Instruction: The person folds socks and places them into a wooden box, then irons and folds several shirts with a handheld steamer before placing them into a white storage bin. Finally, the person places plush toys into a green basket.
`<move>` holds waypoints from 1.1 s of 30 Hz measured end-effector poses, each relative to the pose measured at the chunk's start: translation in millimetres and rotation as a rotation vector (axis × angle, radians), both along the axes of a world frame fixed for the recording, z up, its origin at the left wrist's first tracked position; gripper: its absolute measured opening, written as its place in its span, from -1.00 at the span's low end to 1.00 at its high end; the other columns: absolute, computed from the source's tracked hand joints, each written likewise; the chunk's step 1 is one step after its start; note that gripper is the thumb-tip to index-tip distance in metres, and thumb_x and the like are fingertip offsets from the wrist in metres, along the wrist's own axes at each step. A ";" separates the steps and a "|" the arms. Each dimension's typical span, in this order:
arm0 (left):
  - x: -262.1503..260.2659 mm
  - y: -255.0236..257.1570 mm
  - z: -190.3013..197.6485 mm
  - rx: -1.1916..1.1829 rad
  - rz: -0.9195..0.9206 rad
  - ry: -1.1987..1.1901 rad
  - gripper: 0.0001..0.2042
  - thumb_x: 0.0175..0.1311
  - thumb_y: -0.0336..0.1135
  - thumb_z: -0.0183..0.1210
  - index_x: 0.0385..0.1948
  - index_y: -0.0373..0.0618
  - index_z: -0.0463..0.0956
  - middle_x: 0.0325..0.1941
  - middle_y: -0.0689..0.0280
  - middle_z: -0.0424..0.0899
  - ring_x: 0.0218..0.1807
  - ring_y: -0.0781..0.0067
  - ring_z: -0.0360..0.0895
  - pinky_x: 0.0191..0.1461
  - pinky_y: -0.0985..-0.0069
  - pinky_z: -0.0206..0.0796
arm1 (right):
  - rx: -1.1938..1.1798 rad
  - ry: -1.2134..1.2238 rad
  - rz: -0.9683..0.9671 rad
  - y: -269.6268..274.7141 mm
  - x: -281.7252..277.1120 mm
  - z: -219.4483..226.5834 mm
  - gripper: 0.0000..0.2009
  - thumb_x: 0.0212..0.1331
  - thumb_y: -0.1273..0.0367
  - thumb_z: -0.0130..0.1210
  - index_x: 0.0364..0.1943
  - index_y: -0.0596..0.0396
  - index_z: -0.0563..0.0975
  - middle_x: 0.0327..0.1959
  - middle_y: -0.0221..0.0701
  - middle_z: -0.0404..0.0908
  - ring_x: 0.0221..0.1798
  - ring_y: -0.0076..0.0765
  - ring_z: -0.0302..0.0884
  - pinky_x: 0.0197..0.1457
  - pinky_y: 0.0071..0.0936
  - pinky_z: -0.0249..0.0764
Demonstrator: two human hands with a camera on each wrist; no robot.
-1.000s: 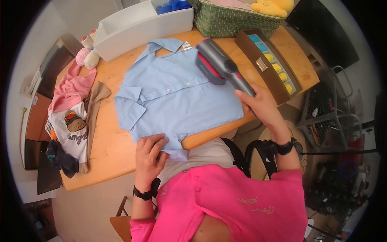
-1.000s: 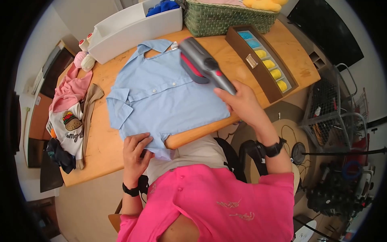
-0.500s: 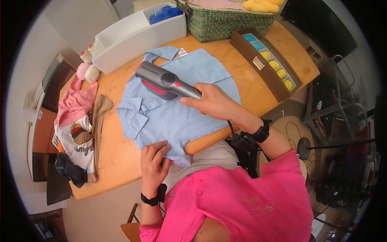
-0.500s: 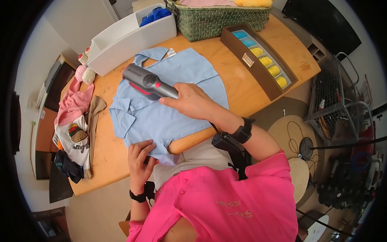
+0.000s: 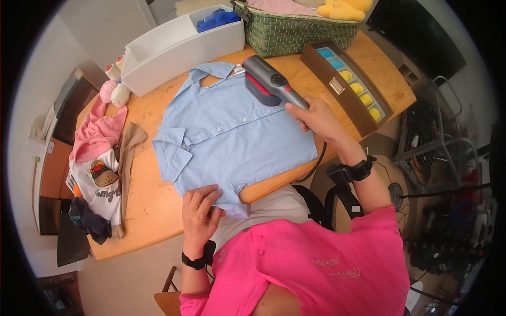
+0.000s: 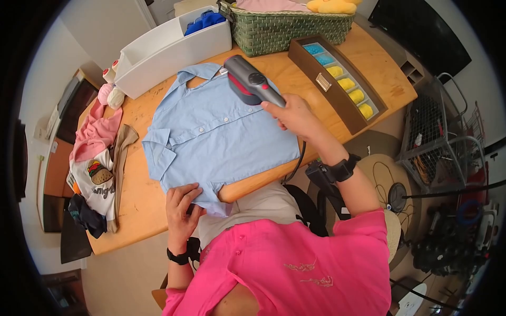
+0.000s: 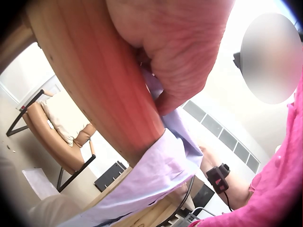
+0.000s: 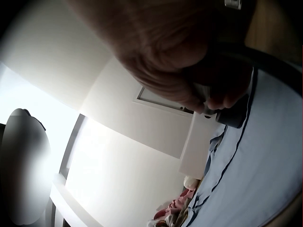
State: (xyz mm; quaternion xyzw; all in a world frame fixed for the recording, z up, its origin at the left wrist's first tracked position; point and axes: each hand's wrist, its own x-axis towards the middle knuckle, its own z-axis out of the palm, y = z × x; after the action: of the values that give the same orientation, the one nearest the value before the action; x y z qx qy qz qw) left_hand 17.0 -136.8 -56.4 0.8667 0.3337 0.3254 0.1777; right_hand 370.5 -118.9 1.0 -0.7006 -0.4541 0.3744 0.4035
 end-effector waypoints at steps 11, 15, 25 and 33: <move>-0.4 0.1 0.6 0.008 0.004 0.003 -0.60 -0.24 -0.55 0.26 -0.20 -0.19 0.60 -0.05 0.27 0.64 -0.08 0.20 0.49 -0.01 0.33 0.32 | 0.000 -0.066 -0.177 -23.9 27.8 9.8 -0.64 0.21 0.11 0.22 -0.42 0.16 0.48 -0.68 -0.51 0.41 -0.63 -0.64 0.35 -0.57 -0.61 0.26; 0.3 -0.4 0.1 -0.013 0.013 0.003 -0.62 -0.21 -0.58 0.21 -0.20 -0.20 0.61 -0.05 0.26 0.64 -0.07 0.19 0.46 -0.02 0.34 0.35 | -0.046 -0.065 -0.089 -61.4 8.0 18.6 -0.62 0.20 0.11 0.24 -0.29 0.19 0.51 -0.64 -0.51 0.43 -0.61 -0.67 0.35 -0.55 -0.60 0.27; 1.2 -0.7 0.3 -0.010 0.007 0.012 -0.62 -0.19 -0.58 0.18 -0.19 -0.20 0.61 -0.04 0.24 0.64 -0.07 0.18 0.44 -0.02 0.36 0.36 | -0.157 -0.090 0.283 -103.4 -41.7 21.2 -0.52 0.18 0.08 0.26 0.00 0.18 0.54 -0.51 -0.45 0.50 -0.49 -0.59 0.43 -0.42 -0.53 0.33; 0.9 -1.1 0.6 -0.007 0.006 0.008 -0.62 -0.19 -0.58 0.18 -0.19 -0.19 0.61 -0.04 0.24 0.63 -0.08 0.18 0.44 -0.02 0.35 0.35 | -0.175 0.012 0.072 -120.7 -24.6 7.0 -0.55 0.16 0.10 0.28 -0.04 0.18 0.55 -0.51 -0.45 0.52 -0.58 -0.61 0.41 -0.51 -0.54 0.32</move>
State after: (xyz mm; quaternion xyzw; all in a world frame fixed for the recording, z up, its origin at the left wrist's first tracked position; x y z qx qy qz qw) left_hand 17.9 -137.9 -55.8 0.8665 0.3380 0.3212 0.1782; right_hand 345.9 -239.6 8.0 -0.7141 -0.4420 0.4310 0.3300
